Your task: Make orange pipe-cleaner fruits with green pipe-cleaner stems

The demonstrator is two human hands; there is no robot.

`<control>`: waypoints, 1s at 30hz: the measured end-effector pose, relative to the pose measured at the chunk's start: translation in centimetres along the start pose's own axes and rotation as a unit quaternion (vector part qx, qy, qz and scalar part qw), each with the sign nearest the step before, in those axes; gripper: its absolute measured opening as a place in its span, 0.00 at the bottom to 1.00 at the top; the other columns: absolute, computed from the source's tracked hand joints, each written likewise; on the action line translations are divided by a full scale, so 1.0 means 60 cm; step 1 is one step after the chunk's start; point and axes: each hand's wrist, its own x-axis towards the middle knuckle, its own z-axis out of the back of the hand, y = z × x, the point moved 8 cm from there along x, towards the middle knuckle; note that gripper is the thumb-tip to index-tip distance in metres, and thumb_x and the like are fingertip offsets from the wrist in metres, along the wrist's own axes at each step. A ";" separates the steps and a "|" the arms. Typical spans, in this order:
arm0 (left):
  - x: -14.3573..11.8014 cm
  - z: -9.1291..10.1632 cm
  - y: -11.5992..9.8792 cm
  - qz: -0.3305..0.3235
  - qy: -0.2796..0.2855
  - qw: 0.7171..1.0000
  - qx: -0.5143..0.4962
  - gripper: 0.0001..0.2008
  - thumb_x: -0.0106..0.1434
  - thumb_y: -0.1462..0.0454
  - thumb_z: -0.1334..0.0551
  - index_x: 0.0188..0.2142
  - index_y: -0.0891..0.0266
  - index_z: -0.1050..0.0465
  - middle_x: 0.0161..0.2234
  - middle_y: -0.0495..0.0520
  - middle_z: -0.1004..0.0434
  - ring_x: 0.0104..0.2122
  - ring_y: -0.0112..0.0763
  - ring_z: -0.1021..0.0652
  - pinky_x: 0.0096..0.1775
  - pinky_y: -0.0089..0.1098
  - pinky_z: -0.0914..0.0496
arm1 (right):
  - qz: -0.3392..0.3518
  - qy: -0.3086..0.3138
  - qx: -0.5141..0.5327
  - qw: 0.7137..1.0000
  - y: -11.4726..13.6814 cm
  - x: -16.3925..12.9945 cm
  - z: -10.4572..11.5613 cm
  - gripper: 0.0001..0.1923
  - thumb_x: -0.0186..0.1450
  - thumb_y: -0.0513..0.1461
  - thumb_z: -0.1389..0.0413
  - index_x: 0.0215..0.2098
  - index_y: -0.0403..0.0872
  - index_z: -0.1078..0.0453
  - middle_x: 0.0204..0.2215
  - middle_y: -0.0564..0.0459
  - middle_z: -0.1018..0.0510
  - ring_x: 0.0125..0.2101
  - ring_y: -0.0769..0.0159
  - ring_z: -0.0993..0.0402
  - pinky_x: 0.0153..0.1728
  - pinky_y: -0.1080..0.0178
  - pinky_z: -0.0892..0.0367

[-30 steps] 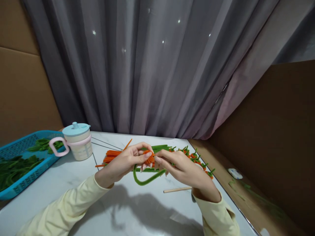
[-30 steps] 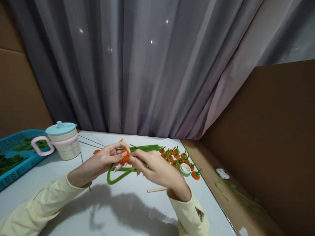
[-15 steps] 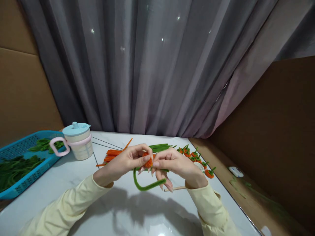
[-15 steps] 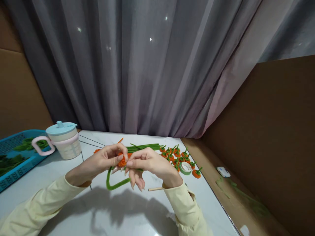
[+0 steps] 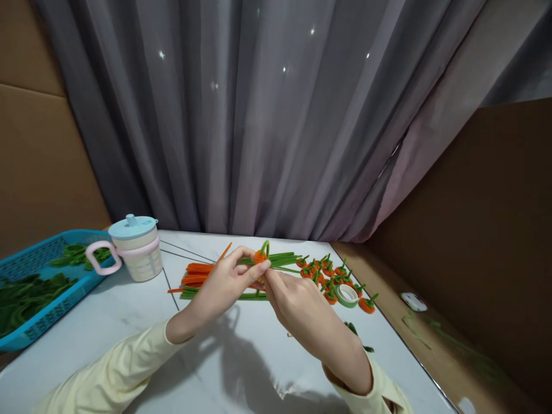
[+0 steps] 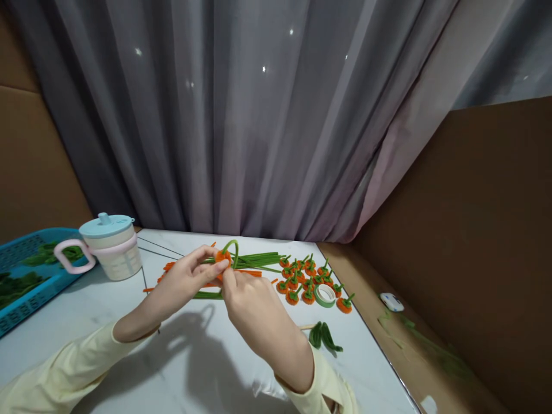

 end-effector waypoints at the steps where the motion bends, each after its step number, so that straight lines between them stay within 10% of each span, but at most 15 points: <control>1: 0.003 -0.001 0.003 0.015 0.002 1.000 -0.026 0.12 0.58 0.57 0.38 0.35 0.63 0.35 0.32 0.50 0.25 0.32 0.30 0.22 0.37 0.30 0.28 | 0.005 -0.004 -0.012 1.000 0.001 0.000 0.001 0.07 0.66 0.28 0.55 0.36 0.41 0.38 0.24 0.52 0.27 0.20 0.68 0.34 0.20 0.64 0.52; 8: 0.009 0.018 0.002 -0.015 -0.049 0.998 -0.028 0.12 0.54 0.60 0.35 0.35 0.65 0.30 0.27 0.49 0.23 0.28 0.28 0.22 0.34 0.27 0.26 | 0.014 -0.003 -0.016 1.000 -0.003 -0.002 0.004 0.06 0.65 0.28 0.53 0.37 0.42 0.39 0.25 0.53 0.29 0.21 0.68 0.36 0.20 0.64 0.52; 15: -0.002 0.024 -0.014 -0.119 -0.090 0.971 0.188 0.16 0.59 0.61 0.41 0.45 0.65 0.25 0.31 0.52 0.20 0.29 0.32 0.22 0.36 0.31 0.25 | 0.047 -0.020 -0.031 0.998 -0.001 0.001 0.015 0.10 0.62 0.25 0.54 0.33 0.43 0.38 0.23 0.55 0.31 0.21 0.68 0.39 0.22 0.64 0.50; 30: -0.003 -0.011 -0.013 -0.051 0.098 0.965 0.238 0.12 0.62 0.64 0.46 0.34 0.63 0.24 0.26 0.49 0.23 0.28 0.30 0.23 0.31 0.26 0.29 | 0.029 0.006 0.052 0.998 -0.037 0.006 0.006 0.12 0.61 0.24 0.54 0.27 0.44 0.38 0.20 0.57 0.33 0.19 0.71 0.41 0.22 0.67 0.50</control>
